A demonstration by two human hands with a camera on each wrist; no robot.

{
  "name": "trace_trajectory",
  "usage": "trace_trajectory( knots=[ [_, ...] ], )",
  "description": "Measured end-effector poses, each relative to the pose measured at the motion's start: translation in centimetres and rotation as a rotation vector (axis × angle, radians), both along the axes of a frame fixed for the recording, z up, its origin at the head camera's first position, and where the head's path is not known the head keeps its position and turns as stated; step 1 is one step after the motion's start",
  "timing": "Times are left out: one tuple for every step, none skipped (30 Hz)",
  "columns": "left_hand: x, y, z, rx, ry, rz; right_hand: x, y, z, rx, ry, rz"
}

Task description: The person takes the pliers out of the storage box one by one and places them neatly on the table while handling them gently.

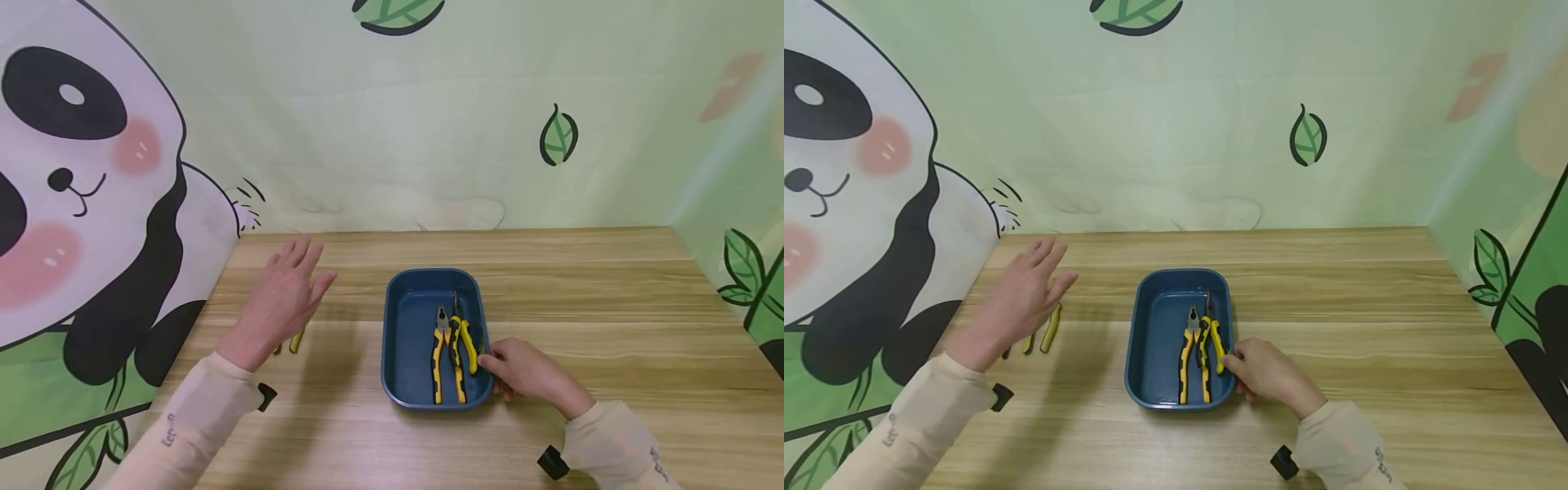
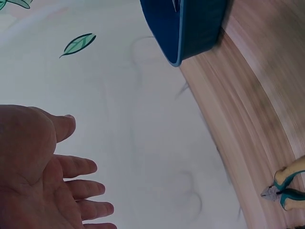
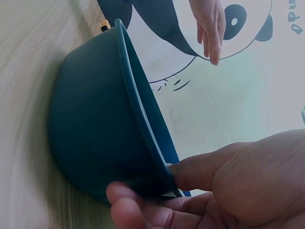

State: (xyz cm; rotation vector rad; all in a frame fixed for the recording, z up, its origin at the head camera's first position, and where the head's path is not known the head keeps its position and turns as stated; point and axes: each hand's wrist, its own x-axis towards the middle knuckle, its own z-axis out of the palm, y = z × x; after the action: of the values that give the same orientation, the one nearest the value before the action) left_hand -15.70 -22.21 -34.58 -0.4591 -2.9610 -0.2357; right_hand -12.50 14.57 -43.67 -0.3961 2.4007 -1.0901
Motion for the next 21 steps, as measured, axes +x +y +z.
trace_trajectory(
  knots=[
    [0.0,0.2,0.0,0.002,0.003,-0.004,0.0,0.0,0.0,0.001,0.000,0.000],
    [0.0,0.4,-0.1,0.005,0.005,-0.008,0.0,0.0,0.0,0.001,0.001,0.001],
    [0.1,0.6,-0.1,0.006,0.009,-0.012,0.0,0.0,0.0,0.001,0.001,0.001],
    [0.1,0.7,-0.1,0.008,0.010,-0.016,0.0,0.0,0.0,0.001,0.001,0.001],
    [0.2,0.9,-0.2,0.013,0.011,-0.020,0.0,0.0,0.0,0.000,0.002,0.001],
    [0.2,1.1,-0.2,0.013,0.011,-0.022,0.0,0.0,0.0,0.000,0.004,0.002],
    [0.3,1.2,-0.2,0.014,0.010,-0.023,0.0,0.0,0.0,0.000,0.005,0.002],
    [0.3,1.3,-0.3,0.014,0.011,-0.027,0.0,0.0,0.0,0.000,0.005,0.002],
    [0.4,1.5,-0.3,0.012,0.013,-0.030,0.0,0.0,0.0,0.000,0.006,0.002],
    [0.4,1.6,-0.3,0.011,0.014,-0.032,0.0,0.0,0.0,0.000,0.006,0.001],
    [0.5,1.7,-0.3,0.008,0.018,-0.035,0.1,0.0,0.0,0.001,0.007,0.002],
    [0.5,1.9,-0.4,0.003,0.022,-0.037,0.1,0.0,0.0,0.001,0.007,0.002],
    [0.5,2.0,-0.4,0.002,0.024,-0.038,0.1,0.0,0.0,0.001,0.007,0.001],
    [0.6,2.2,-0.4,0.001,0.026,-0.040,0.1,0.0,0.0,0.001,0.006,0.000],
    [0.6,2.3,-0.5,0.001,0.027,-0.039,0.1,-0.1,0.0,0.002,0.006,0.000],
    [0.7,2.5,-0.5,0.004,0.026,-0.038,0.1,0.0,-0.1,0.002,0.006,0.000],
    [0.7,2.7,-0.5,0.004,0.025,-0.038,0.1,0.0,-0.1,0.002,0.007,0.000],
    [0.7,2.8,-0.6,0.008,0.022,-0.038,0.1,0.0,-0.1,0.002,0.007,0.000],
    [0.8,3.0,-0.6,0.011,0.020,-0.040,0.1,0.0,-0.1,0.002,0.008,0.000],
    [0.8,3.1,-0.7,0.012,0.018,-0.042,0.0,0.0,-0.1,0.003,0.009,0.001],
    [0.9,3.3,-0.7,0.016,0.017,-0.044,0.0,0.0,-0.1,0.003,0.011,0.002]
  ],
)
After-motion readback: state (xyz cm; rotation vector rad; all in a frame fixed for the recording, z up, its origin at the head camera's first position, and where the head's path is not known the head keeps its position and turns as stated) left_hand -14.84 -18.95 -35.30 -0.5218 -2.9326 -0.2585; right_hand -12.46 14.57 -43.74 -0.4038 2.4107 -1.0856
